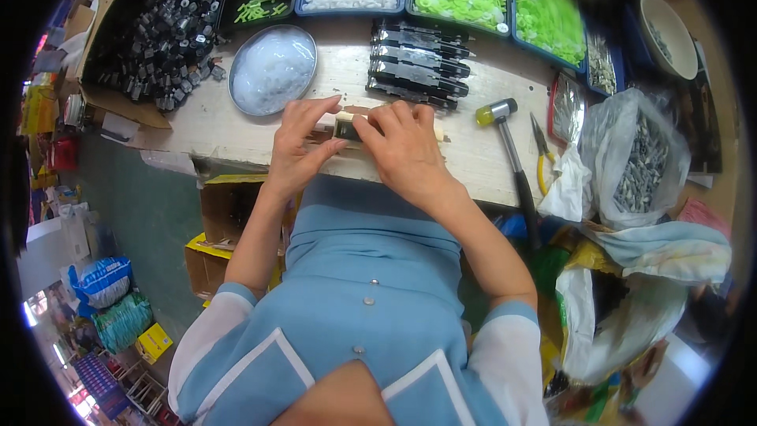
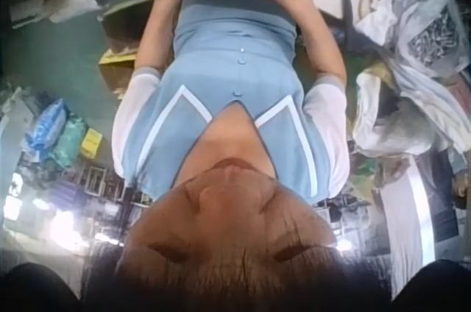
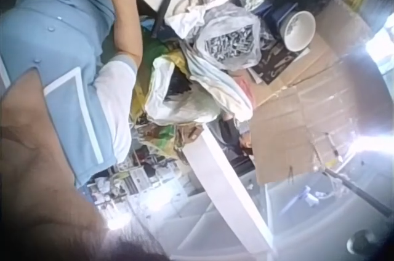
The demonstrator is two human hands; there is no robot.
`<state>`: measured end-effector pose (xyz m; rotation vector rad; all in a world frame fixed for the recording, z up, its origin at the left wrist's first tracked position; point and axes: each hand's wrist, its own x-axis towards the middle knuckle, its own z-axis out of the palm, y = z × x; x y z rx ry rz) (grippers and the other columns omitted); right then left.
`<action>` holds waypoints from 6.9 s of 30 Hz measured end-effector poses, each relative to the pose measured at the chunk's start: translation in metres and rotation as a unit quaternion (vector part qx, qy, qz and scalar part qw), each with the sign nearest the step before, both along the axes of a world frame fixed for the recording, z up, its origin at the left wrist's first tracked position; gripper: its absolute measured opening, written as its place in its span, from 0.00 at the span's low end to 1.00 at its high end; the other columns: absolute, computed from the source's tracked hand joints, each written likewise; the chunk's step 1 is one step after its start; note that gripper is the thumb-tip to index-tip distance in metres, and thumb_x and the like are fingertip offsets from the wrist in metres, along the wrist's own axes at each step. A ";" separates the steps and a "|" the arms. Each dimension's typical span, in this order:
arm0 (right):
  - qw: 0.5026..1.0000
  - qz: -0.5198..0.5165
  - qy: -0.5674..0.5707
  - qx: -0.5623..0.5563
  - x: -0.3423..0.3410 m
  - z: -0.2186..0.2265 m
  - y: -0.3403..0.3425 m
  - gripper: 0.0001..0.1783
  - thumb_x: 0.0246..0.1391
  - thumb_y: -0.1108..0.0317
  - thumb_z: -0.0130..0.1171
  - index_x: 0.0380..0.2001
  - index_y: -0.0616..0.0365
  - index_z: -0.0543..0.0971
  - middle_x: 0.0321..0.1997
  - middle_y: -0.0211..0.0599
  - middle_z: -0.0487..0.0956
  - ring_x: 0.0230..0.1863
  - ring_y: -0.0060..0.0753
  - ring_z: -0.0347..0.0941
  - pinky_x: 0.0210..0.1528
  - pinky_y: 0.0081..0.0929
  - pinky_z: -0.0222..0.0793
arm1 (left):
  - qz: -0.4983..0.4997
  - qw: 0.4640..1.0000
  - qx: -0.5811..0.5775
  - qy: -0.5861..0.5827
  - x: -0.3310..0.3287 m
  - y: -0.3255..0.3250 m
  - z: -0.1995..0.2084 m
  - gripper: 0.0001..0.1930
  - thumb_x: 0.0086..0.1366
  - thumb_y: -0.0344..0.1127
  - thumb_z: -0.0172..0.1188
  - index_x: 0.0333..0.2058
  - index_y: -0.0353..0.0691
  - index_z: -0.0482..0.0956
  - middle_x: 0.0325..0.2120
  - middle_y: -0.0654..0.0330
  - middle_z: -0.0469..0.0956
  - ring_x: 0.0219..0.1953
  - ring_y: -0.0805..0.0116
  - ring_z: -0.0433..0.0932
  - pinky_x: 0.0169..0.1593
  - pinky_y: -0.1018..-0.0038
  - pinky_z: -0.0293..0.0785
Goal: The person assembles small metal terminals and springs into plastic housings at a factory workbench, using a rubber mallet and pliers to fit the components together.
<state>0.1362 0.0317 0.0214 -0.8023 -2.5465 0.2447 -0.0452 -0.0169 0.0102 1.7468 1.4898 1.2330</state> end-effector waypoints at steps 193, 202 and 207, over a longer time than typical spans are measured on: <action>0.925 -0.087 0.307 -0.206 -0.001 -0.019 -0.006 0.06 0.50 0.73 0.52 0.31 0.63 0.76 0.36 0.38 0.75 0.38 0.38 0.68 0.41 0.29 0.63 | 0.020 0.901 -0.267 -0.342 0.001 0.026 -0.013 0.05 0.49 0.23 0.63 0.23 0.37 0.76 0.17 0.66 0.73 0.13 0.83 0.64 0.15 0.87 0.56; 0.918 -0.387 0.044 -0.070 0.178 0.008 0.073 0.10 0.51 0.71 0.50 0.35 0.62 0.75 0.33 0.49 0.75 0.37 0.47 0.72 0.39 0.35 0.66 | 0.055 0.994 -0.075 0.064 -0.008 0.060 0.031 0.15 0.48 0.41 0.66 0.31 0.38 0.80 0.27 0.58 0.73 0.22 0.71 0.71 0.30 0.74 0.70; 0.873 -0.461 -0.156 -0.035 0.214 0.002 0.094 0.09 0.44 0.71 0.50 0.31 0.61 0.75 0.33 0.52 0.75 0.38 0.54 0.71 0.38 0.44 0.66 | 0.123 0.970 0.018 0.210 -0.018 0.147 0.040 0.15 0.48 0.40 0.64 0.33 0.39 0.79 0.30 0.50 0.76 0.31 0.54 0.76 0.35 0.65 0.72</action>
